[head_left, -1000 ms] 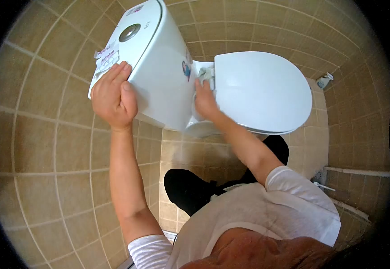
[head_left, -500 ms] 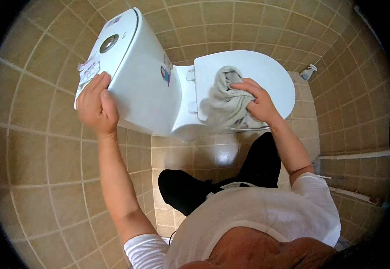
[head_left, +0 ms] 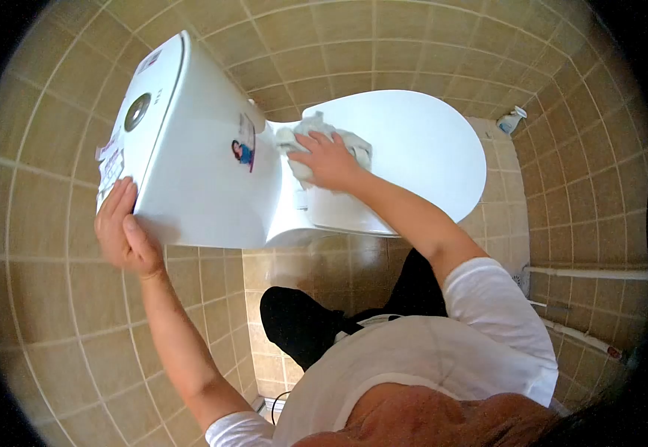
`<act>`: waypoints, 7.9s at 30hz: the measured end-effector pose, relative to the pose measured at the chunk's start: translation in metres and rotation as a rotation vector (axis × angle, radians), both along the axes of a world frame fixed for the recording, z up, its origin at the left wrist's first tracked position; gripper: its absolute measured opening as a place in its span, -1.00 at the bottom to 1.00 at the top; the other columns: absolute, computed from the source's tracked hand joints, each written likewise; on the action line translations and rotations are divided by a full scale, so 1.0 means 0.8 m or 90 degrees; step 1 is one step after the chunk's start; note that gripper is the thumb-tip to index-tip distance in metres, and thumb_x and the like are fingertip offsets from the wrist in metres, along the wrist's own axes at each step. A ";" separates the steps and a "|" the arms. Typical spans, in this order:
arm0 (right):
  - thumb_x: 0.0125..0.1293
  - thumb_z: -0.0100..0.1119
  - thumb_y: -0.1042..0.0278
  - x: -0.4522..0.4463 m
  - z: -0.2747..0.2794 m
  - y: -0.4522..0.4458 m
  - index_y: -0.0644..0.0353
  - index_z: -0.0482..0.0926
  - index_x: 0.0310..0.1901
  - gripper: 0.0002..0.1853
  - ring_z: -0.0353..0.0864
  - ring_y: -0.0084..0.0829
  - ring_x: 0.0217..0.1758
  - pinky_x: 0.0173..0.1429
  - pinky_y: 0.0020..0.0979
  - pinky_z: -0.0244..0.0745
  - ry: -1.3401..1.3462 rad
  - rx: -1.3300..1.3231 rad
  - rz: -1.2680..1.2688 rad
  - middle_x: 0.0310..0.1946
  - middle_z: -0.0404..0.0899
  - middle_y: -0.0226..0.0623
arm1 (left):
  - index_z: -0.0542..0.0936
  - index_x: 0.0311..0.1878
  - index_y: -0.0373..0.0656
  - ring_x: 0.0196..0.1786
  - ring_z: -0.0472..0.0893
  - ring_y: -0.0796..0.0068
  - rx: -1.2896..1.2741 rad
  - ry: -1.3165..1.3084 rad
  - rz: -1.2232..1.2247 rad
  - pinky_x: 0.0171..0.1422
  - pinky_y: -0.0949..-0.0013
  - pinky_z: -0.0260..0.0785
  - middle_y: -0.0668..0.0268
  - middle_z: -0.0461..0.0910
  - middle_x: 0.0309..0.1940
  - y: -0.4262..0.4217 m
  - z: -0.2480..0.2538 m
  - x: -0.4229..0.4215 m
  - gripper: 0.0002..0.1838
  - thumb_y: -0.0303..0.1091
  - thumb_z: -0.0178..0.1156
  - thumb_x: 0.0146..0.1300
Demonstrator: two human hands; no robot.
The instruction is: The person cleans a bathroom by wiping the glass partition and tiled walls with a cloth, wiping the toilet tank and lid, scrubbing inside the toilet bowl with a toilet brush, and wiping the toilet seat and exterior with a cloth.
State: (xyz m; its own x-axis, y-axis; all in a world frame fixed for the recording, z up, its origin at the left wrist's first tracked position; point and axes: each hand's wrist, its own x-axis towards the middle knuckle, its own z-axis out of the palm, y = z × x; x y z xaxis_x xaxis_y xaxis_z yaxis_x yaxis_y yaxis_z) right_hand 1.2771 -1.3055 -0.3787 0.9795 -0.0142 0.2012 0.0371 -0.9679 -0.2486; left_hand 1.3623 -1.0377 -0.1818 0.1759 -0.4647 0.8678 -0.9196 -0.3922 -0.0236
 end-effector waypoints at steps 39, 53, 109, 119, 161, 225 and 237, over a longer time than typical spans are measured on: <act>-0.13 0.32 0.17 -0.092 -0.015 0.009 -0.23 0.40 0.09 -0.37 0.24 -0.25 0.22 0.21 -0.01 0.10 -0.031 0.023 -0.114 0.22 0.23 -0.28 | 0.59 -0.22 -0.35 -0.11 0.58 0.17 -0.010 -0.062 -0.048 0.06 0.26 0.32 0.11 0.61 -0.23 0.003 -0.003 0.004 -0.66 -0.42 -0.18 0.19; 0.01 0.14 -0.15 -0.140 -0.026 -0.200 -0.26 0.38 0.11 -0.43 0.30 -0.20 0.19 0.12 0.02 0.22 -0.034 -0.022 -0.530 0.12 0.34 -0.24 | 0.58 -0.23 -0.40 -0.12 0.58 0.12 -0.013 -0.061 -0.061 0.05 0.21 0.33 0.03 0.60 -0.23 0.003 -0.002 0.003 -0.66 -0.40 -0.17 0.22; 0.05 0.00 0.42 -0.029 -0.030 0.160 -0.02 0.54 -0.19 -0.75 0.42 -0.32 -0.09 0.06 -0.11 0.18 0.039 -0.286 0.016 -0.24 0.42 -0.29 | 0.64 -0.40 -0.15 -0.32 0.63 0.32 -0.127 -0.140 -0.137 -0.19 0.36 0.43 0.26 0.64 -0.40 -0.016 0.000 0.023 -0.80 -0.38 0.01 0.09; 0.00 0.05 0.28 -0.096 -0.082 0.153 -0.04 0.58 -0.29 -0.79 0.31 -0.32 0.05 0.17 -0.04 0.11 -0.143 -0.217 0.132 -0.09 0.37 -0.30 | 0.64 -0.41 -0.12 -0.32 0.62 0.41 -0.107 -0.180 -0.132 -0.23 0.40 0.41 0.33 0.64 -0.41 -0.012 -0.004 0.036 -0.81 -0.39 0.02 0.02; 0.01 0.12 0.56 -0.332 -0.128 0.011 0.10 0.23 0.20 -0.36 0.21 -0.04 0.21 0.23 -0.26 0.20 -0.396 0.354 -0.856 0.11 0.24 0.00 | 0.54 -0.17 -0.45 -0.10 0.56 0.09 -0.011 -0.112 -0.174 0.06 0.19 0.35 -0.01 0.57 -0.19 0.005 -0.008 0.025 -0.68 -0.43 -0.16 0.24; 0.06 0.03 0.15 -0.124 -0.040 -0.417 0.34 0.51 -0.15 -0.58 0.48 -0.43 -0.27 -0.14 -0.41 0.37 0.153 0.537 -0.291 -0.29 0.55 -0.23 | 0.48 0.01 -0.15 0.23 0.30 0.20 0.276 0.383 0.095 0.31 0.04 -0.07 0.17 0.38 0.13 -0.264 -0.278 -0.279 -0.48 -0.21 0.08 -0.11; 0.19 0.06 0.43 -0.315 -0.112 -0.326 0.19 0.29 0.20 -0.50 0.41 -0.42 0.04 0.11 -0.44 0.28 -0.187 1.159 -0.381 0.02 0.44 -0.24 | 0.25 0.25 -0.12 0.36 0.00 0.02 0.580 0.284 -0.006 0.33 -0.18 -0.24 0.02 0.09 0.29 -0.247 -0.252 -0.271 -0.18 0.23 0.06 0.00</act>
